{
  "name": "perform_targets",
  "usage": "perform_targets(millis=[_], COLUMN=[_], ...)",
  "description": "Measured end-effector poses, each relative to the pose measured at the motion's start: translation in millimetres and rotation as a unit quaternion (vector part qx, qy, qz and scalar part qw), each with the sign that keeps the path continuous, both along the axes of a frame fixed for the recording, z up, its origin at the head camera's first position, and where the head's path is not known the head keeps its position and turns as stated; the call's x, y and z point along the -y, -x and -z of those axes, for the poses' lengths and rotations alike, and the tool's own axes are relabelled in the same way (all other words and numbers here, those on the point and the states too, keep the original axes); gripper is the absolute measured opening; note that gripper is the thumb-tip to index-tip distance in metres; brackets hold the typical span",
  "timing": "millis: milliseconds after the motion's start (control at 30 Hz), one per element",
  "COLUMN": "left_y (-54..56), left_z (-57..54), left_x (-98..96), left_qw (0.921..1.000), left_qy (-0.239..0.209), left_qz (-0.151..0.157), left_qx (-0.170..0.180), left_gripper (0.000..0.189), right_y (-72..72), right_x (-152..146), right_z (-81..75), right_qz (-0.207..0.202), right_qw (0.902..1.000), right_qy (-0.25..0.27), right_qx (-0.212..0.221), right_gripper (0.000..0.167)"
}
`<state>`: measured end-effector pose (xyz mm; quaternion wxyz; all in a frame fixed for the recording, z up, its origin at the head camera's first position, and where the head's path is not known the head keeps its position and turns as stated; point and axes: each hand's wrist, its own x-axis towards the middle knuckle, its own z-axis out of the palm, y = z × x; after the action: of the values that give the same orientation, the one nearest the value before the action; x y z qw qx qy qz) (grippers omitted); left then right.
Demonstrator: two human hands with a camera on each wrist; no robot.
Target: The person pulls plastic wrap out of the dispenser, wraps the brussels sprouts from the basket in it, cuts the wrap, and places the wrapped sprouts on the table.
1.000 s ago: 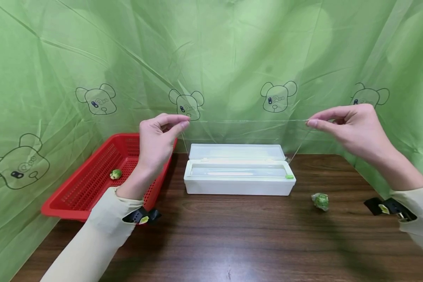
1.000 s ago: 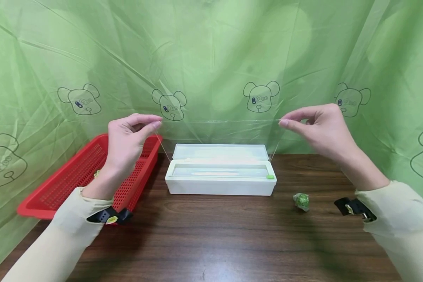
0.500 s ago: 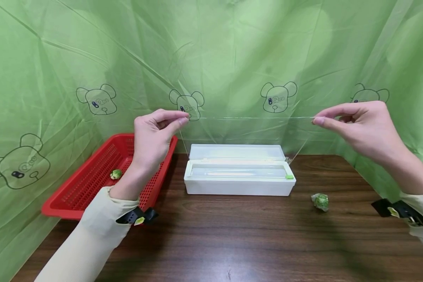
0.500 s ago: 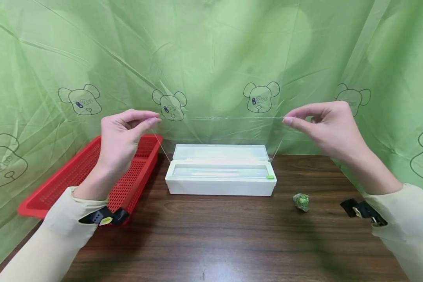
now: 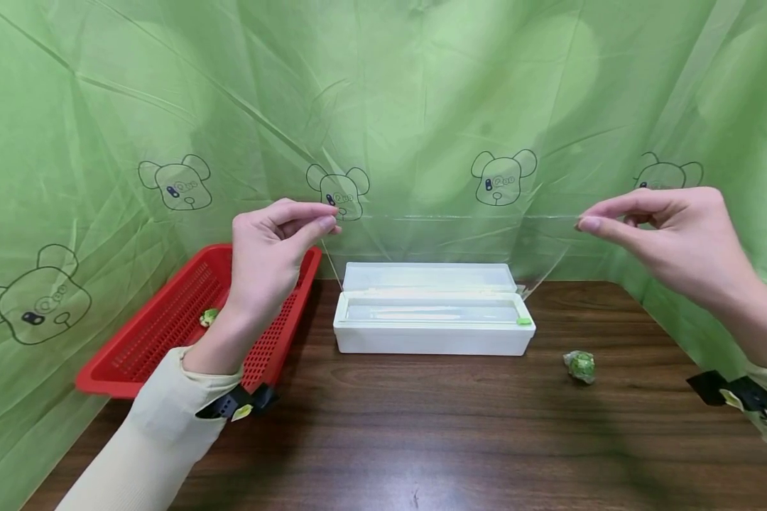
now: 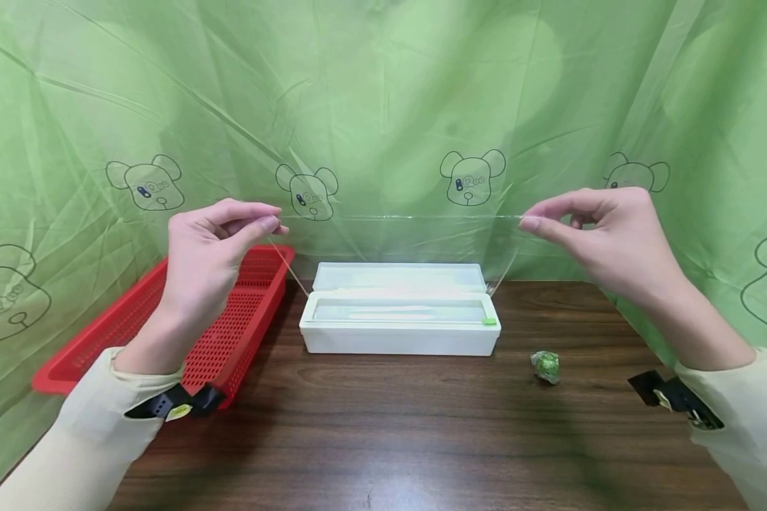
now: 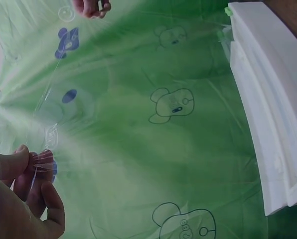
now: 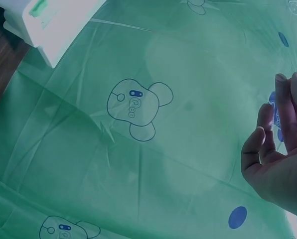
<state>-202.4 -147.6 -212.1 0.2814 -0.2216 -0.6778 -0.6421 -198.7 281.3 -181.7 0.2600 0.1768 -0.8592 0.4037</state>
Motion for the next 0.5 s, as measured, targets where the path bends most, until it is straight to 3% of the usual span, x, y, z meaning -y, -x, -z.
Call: perform_targets(millis=[233,500], left_y=[-12.1,-29.9], left_z=[-0.3,1.7], left_x=[3.6,9.0], left_qw=[0.9996,0.9979], left_qy=[0.025,0.056], left_qz=[-0.009,-0.015], left_qx=[0.003,0.027], left_gripper=[0.013,0.011], right_y=[-16.1,-37.1], right_x=[-1,-4], right_z=[4.1,12.8], right_qz=[-0.015,-0.034], right_qw=[0.9997,0.9993], right_qy=[0.014,-0.009], right_qx=[0.010,0.007], right_gripper=[0.010,0.008])
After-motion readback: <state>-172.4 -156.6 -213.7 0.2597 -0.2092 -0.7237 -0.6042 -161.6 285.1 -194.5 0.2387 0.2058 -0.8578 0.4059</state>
